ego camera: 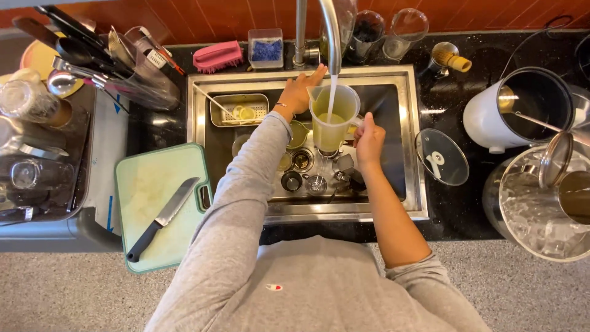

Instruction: The person scoops ice from a sink into a pitcher, carries the pitcher to a counter, and pours a yellow liquid from the pitcher into an ice-filled metal bowl. They then hold the bowl's lid aside and stir the liquid inside the bowl with a small utensil.

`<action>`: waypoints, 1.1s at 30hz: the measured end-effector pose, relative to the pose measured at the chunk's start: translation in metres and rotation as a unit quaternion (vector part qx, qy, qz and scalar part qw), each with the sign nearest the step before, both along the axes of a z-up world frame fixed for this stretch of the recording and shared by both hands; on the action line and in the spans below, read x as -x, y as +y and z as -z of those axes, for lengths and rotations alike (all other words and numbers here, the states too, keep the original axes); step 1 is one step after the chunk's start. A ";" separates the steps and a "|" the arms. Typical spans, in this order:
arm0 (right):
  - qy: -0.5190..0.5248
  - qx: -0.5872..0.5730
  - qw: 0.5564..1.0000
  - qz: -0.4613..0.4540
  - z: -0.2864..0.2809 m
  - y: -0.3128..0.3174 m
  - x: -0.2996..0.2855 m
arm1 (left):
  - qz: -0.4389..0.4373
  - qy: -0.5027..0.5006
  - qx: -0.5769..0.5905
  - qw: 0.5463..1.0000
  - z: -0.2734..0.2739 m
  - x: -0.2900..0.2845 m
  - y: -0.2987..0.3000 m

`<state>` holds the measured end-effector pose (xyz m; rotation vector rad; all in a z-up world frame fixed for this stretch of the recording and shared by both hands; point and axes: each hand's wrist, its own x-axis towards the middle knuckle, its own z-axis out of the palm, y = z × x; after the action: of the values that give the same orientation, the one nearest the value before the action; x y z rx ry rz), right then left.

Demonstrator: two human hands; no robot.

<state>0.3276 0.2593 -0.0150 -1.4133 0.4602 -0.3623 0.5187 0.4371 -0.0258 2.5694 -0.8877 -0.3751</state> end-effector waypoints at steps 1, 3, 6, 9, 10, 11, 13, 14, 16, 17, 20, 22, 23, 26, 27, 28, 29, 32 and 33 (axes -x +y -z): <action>0.000 -0.003 1.000 0.003 0.001 -0.001 0.000 | -0.001 0.001 0.000 1.000 -0.001 0.001 0.000; 0.004 -0.007 1.000 0.006 0.004 -0.003 0.001 | 0.000 0.005 -0.001 1.000 -0.001 0.003 -0.001; 0.001 -0.030 1.000 0.008 0.008 -0.005 0.002 | 0.004 0.003 -0.007 1.000 -0.001 0.004 -0.001; -0.004 -0.052 0.999 0.010 0.008 -0.006 0.001 | 0.003 -0.002 -0.012 1.000 -0.004 0.002 -0.002; -0.007 -0.050 0.999 0.010 0.008 -0.006 0.001 | 0.001 0.001 -0.014 1.000 -0.005 0.002 -0.003; -0.010 -0.048 0.999 0.009 0.007 -0.006 0.001 | 0.000 0.004 -0.016 1.000 -0.005 0.002 -0.004; -0.011 -0.043 0.999 0.010 0.002 -0.005 0.004 | -0.003 0.008 -0.026 1.000 -0.011 0.005 -0.005; -0.012 -0.039 0.999 0.009 0.000 -0.004 0.004 | -0.006 0.012 -0.036 0.999 -0.014 0.006 -0.005; -0.009 -0.039 0.999 0.012 -0.001 -0.004 0.005 | -0.007 0.011 -0.025 1.000 -0.005 0.003 -0.005; -0.003 -0.039 0.999 0.014 -0.002 -0.004 0.006 | -0.008 0.012 -0.015 1.000 0.000 0.002 -0.005; 0.006 -0.042 0.999 0.018 -0.002 -0.005 0.007 | -0.010 0.008 -0.009 1.000 0.002 0.004 -0.004; 0.006 -0.041 0.999 0.018 -0.002 -0.006 0.007 | -0.014 0.016 -0.010 1.000 -0.003 0.006 -0.006; 0.005 -0.041 0.999 0.018 -0.002 -0.006 0.006 | -0.018 0.022 -0.011 1.000 -0.007 0.006 -0.006; 0.006 -0.029 0.999 0.017 0.000 -0.006 0.008 | -0.026 0.034 -0.007 0.999 -0.007 0.006 -0.007; -0.005 -0.025 1.000 0.016 0.001 -0.005 0.006 | -0.027 0.023 -0.003 0.999 0.000 0.005 -0.006; 0.002 -0.021 1.000 0.018 0.001 -0.005 0.005 | -0.027 0.033 0.020 0.999 0.006 0.003 -0.005; 0.011 -0.017 1.000 0.020 0.001 -0.006 0.004 | -0.026 0.043 0.044 0.998 0.013 0.002 -0.006; 0.024 -0.010 0.999 0.023 -0.007 -0.001 0.004 | -0.026 0.029 0.056 0.998 0.011 0.000 -0.005; 0.018 -0.005 1.000 0.022 -0.006 -0.003 0.005 | -0.027 0.023 0.062 0.997 0.010 0.003 -0.006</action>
<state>0.3222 0.2567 -0.0091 -1.4031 0.5219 -0.3709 0.5161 0.4311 -0.0359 2.4567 -0.7972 -0.3509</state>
